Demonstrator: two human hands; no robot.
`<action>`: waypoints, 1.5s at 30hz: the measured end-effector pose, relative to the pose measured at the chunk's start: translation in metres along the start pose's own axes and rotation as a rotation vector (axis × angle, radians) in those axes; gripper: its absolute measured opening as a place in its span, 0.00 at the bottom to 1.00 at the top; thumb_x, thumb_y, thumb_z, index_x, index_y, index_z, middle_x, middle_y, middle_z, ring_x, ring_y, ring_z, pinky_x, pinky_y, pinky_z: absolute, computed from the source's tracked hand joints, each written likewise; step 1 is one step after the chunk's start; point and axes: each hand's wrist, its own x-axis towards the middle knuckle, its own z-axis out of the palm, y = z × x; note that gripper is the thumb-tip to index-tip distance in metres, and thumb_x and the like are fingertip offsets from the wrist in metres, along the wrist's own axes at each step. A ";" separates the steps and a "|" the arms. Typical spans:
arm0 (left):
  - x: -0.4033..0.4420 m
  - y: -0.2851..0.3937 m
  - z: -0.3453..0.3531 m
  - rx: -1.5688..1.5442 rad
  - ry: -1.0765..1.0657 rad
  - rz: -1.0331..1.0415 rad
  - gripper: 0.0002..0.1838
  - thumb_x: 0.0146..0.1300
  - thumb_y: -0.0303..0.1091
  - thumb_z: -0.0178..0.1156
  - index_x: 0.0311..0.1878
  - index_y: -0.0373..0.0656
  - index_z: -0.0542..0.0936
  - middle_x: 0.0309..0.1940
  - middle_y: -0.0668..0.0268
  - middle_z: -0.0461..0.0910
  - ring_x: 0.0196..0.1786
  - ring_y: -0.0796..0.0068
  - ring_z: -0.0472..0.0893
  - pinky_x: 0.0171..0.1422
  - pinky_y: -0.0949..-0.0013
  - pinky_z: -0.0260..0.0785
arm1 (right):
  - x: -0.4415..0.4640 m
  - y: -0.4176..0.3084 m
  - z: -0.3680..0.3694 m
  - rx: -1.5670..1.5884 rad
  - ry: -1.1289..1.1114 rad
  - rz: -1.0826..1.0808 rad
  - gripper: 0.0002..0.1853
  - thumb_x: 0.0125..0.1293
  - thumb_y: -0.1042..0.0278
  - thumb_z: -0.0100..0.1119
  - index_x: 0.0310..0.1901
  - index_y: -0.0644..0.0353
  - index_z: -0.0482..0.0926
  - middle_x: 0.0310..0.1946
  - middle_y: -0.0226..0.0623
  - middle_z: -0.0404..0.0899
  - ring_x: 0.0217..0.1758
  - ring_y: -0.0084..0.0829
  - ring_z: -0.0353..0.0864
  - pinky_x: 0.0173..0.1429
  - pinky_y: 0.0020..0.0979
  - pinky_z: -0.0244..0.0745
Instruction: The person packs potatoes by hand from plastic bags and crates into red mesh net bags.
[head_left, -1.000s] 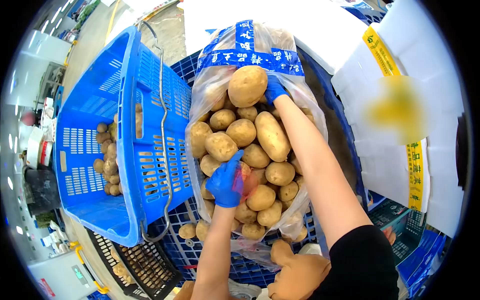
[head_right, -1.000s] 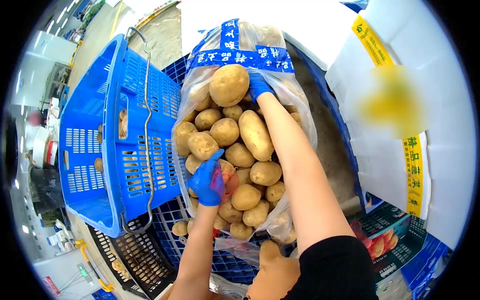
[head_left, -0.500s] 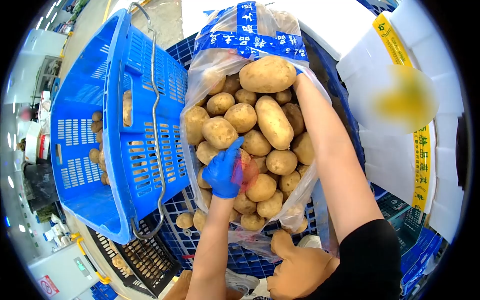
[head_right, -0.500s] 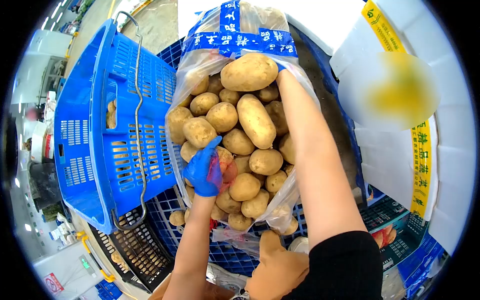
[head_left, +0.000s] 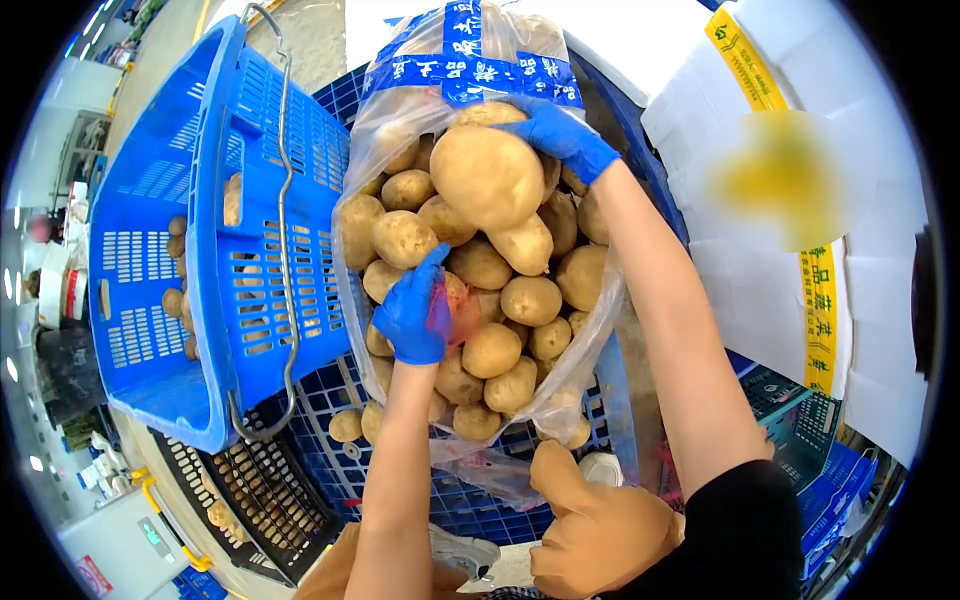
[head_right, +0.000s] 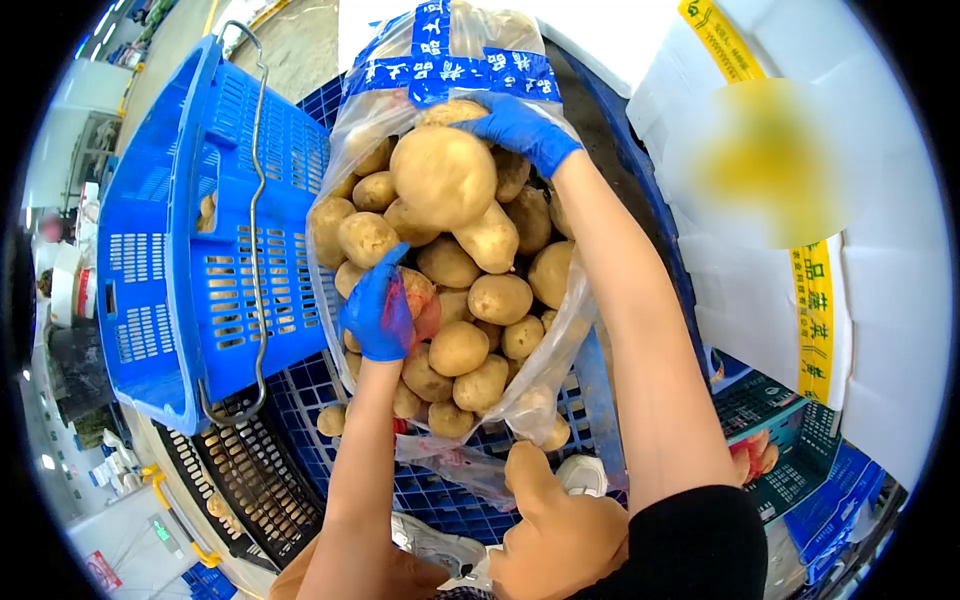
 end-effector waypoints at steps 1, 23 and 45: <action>0.000 0.001 0.001 0.009 0.010 0.006 0.16 0.55 0.25 0.55 0.46 0.51 0.83 0.27 0.63 0.80 0.26 0.68 0.78 0.31 0.68 0.71 | -0.020 -0.021 0.004 -0.187 0.024 -0.102 0.30 0.56 0.63 0.66 0.60 0.60 0.69 0.52 0.38 0.75 0.51 0.26 0.75 0.57 0.28 0.71; -0.015 0.010 -0.129 -0.886 -0.440 -0.280 0.11 0.65 0.25 0.51 0.49 0.38 0.78 0.42 0.65 0.81 0.46 0.78 0.79 0.54 0.73 0.69 | -0.188 -0.085 0.072 1.422 -0.208 0.050 0.27 0.70 0.48 0.39 0.62 0.61 0.61 0.52 0.54 0.71 0.34 0.38 0.79 0.31 0.31 0.78; -0.023 -0.002 -0.179 -1.204 -0.407 -0.828 0.11 0.66 0.37 0.52 0.46 0.43 0.78 0.29 0.72 0.77 0.28 0.86 0.74 0.30 0.81 0.64 | -0.243 -0.082 0.186 1.508 -0.424 0.491 0.40 0.61 0.36 0.49 0.66 0.58 0.57 0.63 0.47 0.63 0.64 0.48 0.65 0.61 0.50 0.69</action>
